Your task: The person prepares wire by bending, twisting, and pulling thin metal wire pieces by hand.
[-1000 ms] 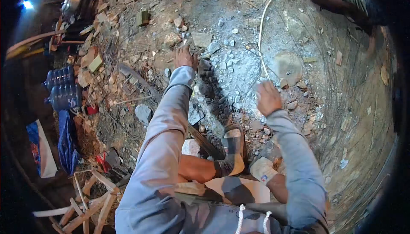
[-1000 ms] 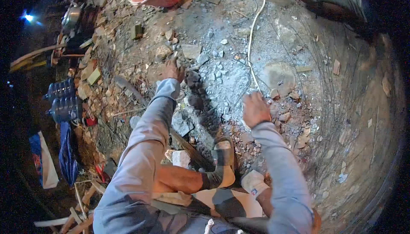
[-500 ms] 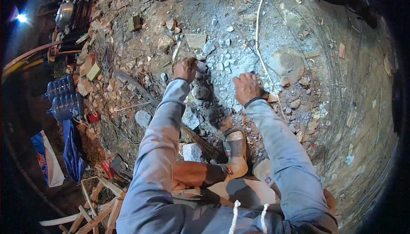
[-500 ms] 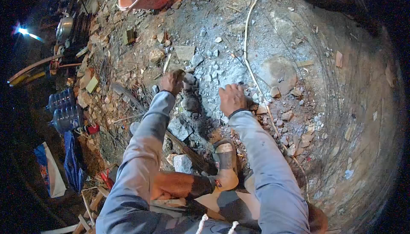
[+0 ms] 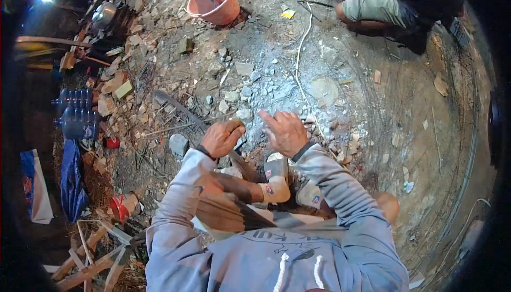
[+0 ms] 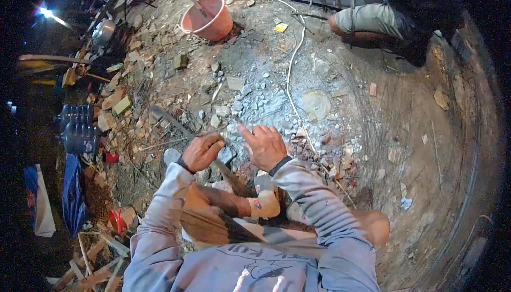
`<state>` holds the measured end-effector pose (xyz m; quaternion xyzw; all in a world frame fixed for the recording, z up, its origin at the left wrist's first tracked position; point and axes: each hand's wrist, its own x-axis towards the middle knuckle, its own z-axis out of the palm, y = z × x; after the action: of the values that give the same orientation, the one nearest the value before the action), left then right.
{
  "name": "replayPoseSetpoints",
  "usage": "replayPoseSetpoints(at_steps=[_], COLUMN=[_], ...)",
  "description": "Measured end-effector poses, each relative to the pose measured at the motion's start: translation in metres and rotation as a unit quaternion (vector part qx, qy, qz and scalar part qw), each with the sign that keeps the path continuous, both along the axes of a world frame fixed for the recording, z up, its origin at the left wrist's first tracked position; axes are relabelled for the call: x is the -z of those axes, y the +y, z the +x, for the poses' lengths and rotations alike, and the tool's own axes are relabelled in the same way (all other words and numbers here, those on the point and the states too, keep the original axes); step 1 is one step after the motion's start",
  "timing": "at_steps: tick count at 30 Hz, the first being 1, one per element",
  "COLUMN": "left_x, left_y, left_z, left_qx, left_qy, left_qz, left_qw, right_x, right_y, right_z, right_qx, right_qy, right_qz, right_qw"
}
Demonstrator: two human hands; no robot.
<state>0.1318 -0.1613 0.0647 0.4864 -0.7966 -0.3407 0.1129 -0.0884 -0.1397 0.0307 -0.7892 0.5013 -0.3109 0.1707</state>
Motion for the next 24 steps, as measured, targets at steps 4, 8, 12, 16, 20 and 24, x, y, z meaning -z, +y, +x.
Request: replayPoseSetpoints(at_steps=[4,8,12,16,20,24], left_x=[-0.065,-0.088,-0.089,-0.102,-0.093,-0.081], left_y=[0.067,0.129,0.166,0.191,0.22,0.242], left_z=[0.028,0.049,0.063,0.076,0.081,0.069], left_qx=[0.001,-0.041,0.024,-0.023,-0.116,-0.279], left_qy=[-0.035,0.034,-0.002,0.049,0.006,0.141], left_qz=[0.027,0.076,-0.003,-0.049,0.022,0.159], left_qw=[0.999,0.996,1.0,0.997,0.993,0.936], right_x=[-0.047,-0.092,-0.081,-0.07,-0.072,-0.065], right_y=[0.053,0.113,0.146,0.164,0.173,0.185], right_z=[-0.002,0.01,0.021,0.014,0.008,0.011], right_qx=[-0.074,-0.092,-0.111,-0.154,-0.1,-0.059], right_qy=[0.049,0.007,0.064,0.143,0.124,0.163], right_qz=[0.008,0.004,0.071,0.138,0.177,0.21], right_qw=[0.996,0.996,0.989,0.968,0.971,0.962])
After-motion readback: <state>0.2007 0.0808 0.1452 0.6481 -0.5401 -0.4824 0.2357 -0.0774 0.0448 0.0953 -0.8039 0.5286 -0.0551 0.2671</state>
